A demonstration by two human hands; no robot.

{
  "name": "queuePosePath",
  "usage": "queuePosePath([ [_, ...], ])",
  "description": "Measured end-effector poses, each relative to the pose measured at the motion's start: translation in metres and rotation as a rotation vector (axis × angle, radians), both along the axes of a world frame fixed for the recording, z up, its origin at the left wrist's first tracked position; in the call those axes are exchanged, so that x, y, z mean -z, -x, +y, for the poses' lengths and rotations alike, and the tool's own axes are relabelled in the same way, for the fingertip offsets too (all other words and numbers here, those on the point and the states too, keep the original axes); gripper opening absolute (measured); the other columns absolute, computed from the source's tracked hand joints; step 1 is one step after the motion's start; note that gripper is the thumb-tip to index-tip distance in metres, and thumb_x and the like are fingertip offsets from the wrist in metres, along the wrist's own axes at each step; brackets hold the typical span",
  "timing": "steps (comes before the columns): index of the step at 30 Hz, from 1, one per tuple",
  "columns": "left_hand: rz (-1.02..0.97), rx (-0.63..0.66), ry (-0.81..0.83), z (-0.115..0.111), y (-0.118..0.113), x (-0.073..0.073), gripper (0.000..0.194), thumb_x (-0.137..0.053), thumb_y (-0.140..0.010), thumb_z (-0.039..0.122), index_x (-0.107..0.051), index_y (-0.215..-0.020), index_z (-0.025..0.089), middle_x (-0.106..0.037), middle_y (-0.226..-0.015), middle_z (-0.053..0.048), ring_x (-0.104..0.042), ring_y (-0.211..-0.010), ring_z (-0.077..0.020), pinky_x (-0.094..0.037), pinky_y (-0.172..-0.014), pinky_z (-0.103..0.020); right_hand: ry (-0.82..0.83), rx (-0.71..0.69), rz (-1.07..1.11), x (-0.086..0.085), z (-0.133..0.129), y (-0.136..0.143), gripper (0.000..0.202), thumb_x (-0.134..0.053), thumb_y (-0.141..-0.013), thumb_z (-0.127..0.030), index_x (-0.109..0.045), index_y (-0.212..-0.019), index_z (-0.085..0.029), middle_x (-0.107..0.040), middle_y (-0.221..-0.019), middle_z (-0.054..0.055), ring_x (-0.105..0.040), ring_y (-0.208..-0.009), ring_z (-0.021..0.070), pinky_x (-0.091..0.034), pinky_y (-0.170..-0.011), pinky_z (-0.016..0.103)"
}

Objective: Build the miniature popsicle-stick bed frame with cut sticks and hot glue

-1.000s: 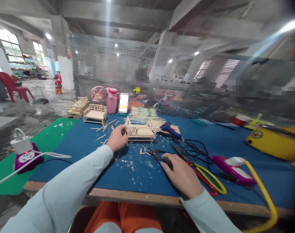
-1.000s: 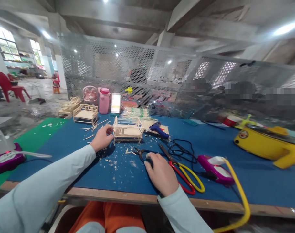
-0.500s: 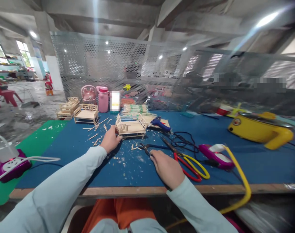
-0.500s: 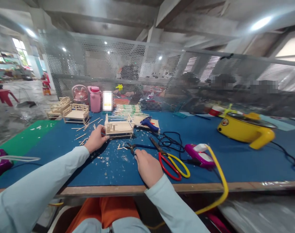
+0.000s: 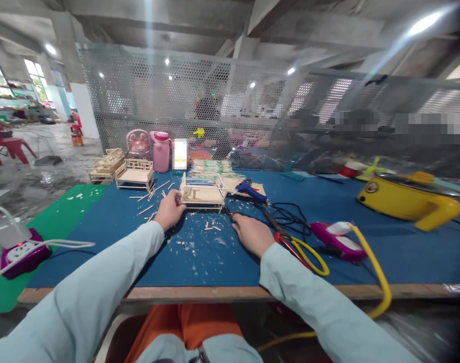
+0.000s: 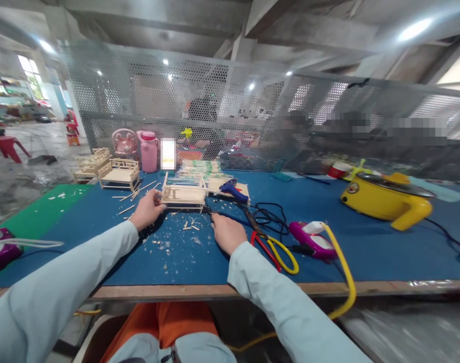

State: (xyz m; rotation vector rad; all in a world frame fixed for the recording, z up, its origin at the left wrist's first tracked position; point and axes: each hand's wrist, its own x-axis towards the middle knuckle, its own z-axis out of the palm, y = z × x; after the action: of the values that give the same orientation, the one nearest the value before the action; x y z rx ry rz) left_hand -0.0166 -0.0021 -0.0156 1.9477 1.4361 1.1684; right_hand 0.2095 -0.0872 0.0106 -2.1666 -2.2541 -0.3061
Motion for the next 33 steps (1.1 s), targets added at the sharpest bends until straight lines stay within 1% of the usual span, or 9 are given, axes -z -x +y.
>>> queuePosePath([
  [5, 0.071, 0.101, -0.003, 0.001, 0.009, -0.005, 0.031, -0.057, -0.067, 0.014, -0.053, -0.098, 0.015, -0.061, -0.074, -0.001, -0.058, -0.066, -0.0132, -0.046, -0.069, -0.026, 0.001, -0.008, 0.033, 0.001, 0.003, -0.001, 0.023, -0.038, -0.088, -0.025, -0.058, -0.098, -0.018, -0.069, -0.093, 0.010, -0.064, -0.085, 0.0213, -0.037, -0.060, 0.027],
  [7, 0.101, 0.089, -0.016, 0.002, 0.012, -0.009, 0.031, -0.053, -0.067, 0.009, -0.056, -0.097, 0.014, -0.063, -0.075, -0.002, -0.058, -0.069, -0.0130, -0.046, -0.070, -0.025, -0.017, -0.004, 0.063, 0.005, 0.003, -0.003, 0.025, -0.037, -0.088, -0.025, -0.057, -0.101, -0.018, -0.068, -0.096, 0.011, -0.064, -0.085, 0.0214, -0.038, -0.061, 0.028],
  [11, 0.165, 0.009, -0.027, 0.012, 0.029, -0.020, 0.032, -0.048, -0.069, 0.008, -0.061, -0.097, 0.014, -0.067, -0.083, -0.005, -0.060, -0.074, -0.0132, -0.046, -0.072, -0.024, -0.053, -0.002, 0.099, 0.014, 0.007, -0.007, 0.027, -0.037, -0.088, -0.026, -0.057, -0.103, -0.017, -0.067, -0.098, 0.012, -0.064, -0.082, 0.0213, -0.038, -0.061, 0.028],
  [15, 0.260, -0.093, -0.009, 0.025, 0.066, -0.027, 0.024, -0.052, -0.072, 0.016, -0.066, -0.092, 0.016, -0.069, -0.088, -0.007, -0.062, -0.079, -0.0158, -0.046, -0.076, -0.024, -0.069, 0.012, 0.085, 0.017, 0.009, -0.007, 0.027, -0.036, -0.088, -0.027, -0.056, -0.103, -0.017, -0.067, -0.099, 0.012, -0.064, -0.081, 0.0215, -0.039, -0.061, 0.028],
  [19, 0.393, -0.278, 0.042, 0.036, 0.102, -0.022, 0.024, -0.056, -0.068, 0.014, -0.068, -0.088, 0.013, -0.068, -0.090, -0.015, -0.062, -0.087, -0.0253, -0.044, -0.080, -0.034, -0.056, 0.034, 0.090, 0.015, 0.006, -0.005, 0.027, -0.036, -0.088, -0.027, -0.056, -0.103, -0.016, -0.066, -0.101, 0.012, -0.064, -0.084, 0.0223, -0.040, -0.063, 0.028],
  [22, 0.483, -0.361, 0.075, 0.040, 0.117, -0.016, 0.023, -0.058, -0.067, 0.015, -0.070, -0.088, 0.013, -0.068, -0.094, -0.018, -0.061, -0.092, -0.0289, -0.043, -0.080, -0.036, -0.051, 0.053, 0.106, 0.013, 0.005, -0.004, 0.027, -0.037, -0.087, -0.027, -0.056, -0.103, -0.017, -0.066, -0.102, 0.011, -0.064, -0.085, 0.0230, -0.041, -0.063, 0.029],
  [25, 0.553, -0.372, 0.096, 0.043, 0.121, -0.012, 0.019, -0.060, -0.068, 0.020, -0.071, -0.084, 0.017, -0.069, -0.090, -0.016, -0.062, -0.089, -0.0272, -0.044, -0.077, -0.032, -0.059, 0.055, 0.116, 0.013, 0.004, -0.004, 0.027, -0.038, -0.087, -0.028, -0.057, -0.102, -0.018, -0.067, -0.101, 0.011, -0.064, -0.085, 0.0232, -0.040, -0.063, 0.029],
  [29, 0.621, -0.323, 0.107, 0.044, 0.119, -0.010, 0.016, -0.062, -0.070, 0.031, -0.072, -0.073, 0.019, -0.070, -0.083, -0.014, -0.063, -0.083, -0.0251, -0.045, -0.072, -0.028, -0.058, 0.051, 0.119, 0.013, 0.005, -0.004, 0.027, -0.038, -0.086, -0.028, -0.057, -0.102, -0.018, -0.066, -0.104, 0.011, -0.064, -0.086, 0.0233, -0.040, -0.063, 0.029],
  [33, 0.672, -0.298, 0.108, 0.041, 0.109, -0.011, 0.019, -0.055, -0.073, 0.027, -0.071, -0.074, 0.017, -0.069, -0.083, -0.016, -0.064, -0.082, -0.0258, -0.044, -0.071, -0.029, -0.049, 0.056, 0.114, 0.013, 0.004, -0.004, 0.027, -0.037, -0.087, -0.029, -0.056, -0.102, -0.017, -0.066, -0.103, 0.011, -0.064, -0.088, 0.0233, -0.040, -0.063, 0.028],
])
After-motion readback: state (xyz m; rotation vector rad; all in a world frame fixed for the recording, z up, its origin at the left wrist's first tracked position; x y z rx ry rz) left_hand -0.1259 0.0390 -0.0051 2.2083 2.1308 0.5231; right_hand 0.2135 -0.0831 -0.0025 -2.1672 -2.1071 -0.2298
